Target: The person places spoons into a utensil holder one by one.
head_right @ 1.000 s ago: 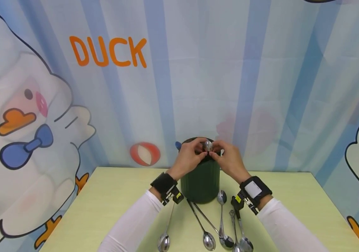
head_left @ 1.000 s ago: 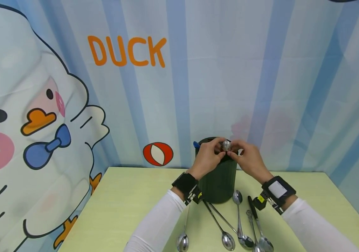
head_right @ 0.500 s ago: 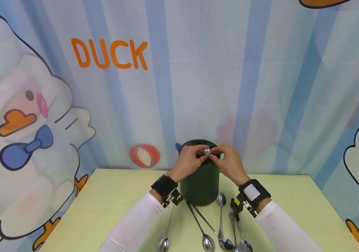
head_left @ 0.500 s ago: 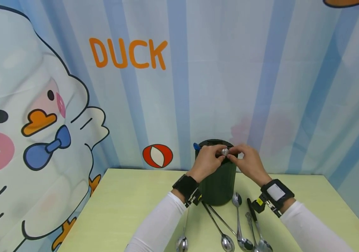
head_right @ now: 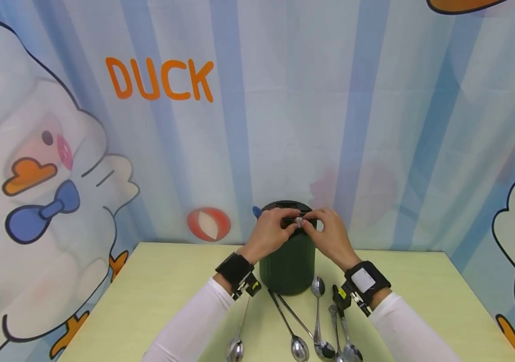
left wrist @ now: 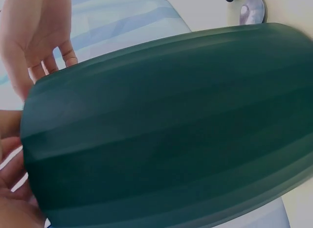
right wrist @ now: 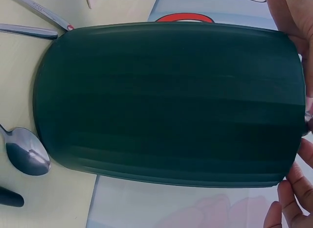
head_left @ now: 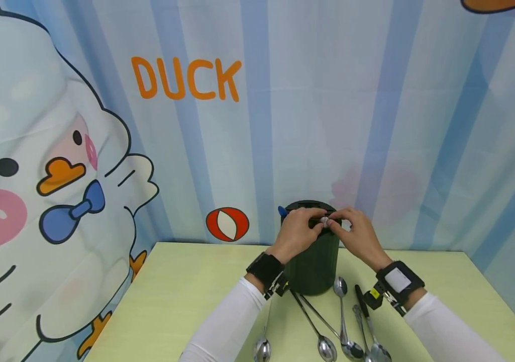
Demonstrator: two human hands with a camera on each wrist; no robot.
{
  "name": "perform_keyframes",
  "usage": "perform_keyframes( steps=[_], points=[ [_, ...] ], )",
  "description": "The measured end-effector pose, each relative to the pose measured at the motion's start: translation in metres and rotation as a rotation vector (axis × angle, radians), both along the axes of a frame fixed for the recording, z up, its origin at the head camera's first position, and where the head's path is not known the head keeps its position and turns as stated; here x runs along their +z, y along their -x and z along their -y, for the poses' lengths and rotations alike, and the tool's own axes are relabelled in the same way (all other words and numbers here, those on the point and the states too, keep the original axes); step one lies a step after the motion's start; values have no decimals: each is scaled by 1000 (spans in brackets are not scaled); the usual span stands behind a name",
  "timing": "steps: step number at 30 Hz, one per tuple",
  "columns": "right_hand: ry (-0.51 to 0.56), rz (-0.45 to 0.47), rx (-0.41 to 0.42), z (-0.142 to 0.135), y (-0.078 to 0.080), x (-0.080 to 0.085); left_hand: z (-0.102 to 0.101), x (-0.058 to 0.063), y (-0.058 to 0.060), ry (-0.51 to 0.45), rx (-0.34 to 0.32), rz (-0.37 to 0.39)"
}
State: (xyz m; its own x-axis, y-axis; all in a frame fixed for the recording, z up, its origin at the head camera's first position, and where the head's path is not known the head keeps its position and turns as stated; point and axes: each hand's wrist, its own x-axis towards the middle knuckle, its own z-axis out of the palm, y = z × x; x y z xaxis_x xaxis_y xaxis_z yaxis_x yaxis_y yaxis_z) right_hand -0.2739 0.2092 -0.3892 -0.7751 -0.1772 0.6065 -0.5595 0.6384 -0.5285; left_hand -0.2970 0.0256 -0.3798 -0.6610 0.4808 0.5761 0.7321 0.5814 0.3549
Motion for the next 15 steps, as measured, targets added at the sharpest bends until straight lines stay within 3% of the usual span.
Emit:
perform_keyframes(
  steps=[8,15],
  points=[
    [23,-4,22,0,-7,3,6,7,-5,-121,-47,-97],
    [-24,-160,51,3,-20,14,21,20,-20,-147,-84,-230]
  ],
)
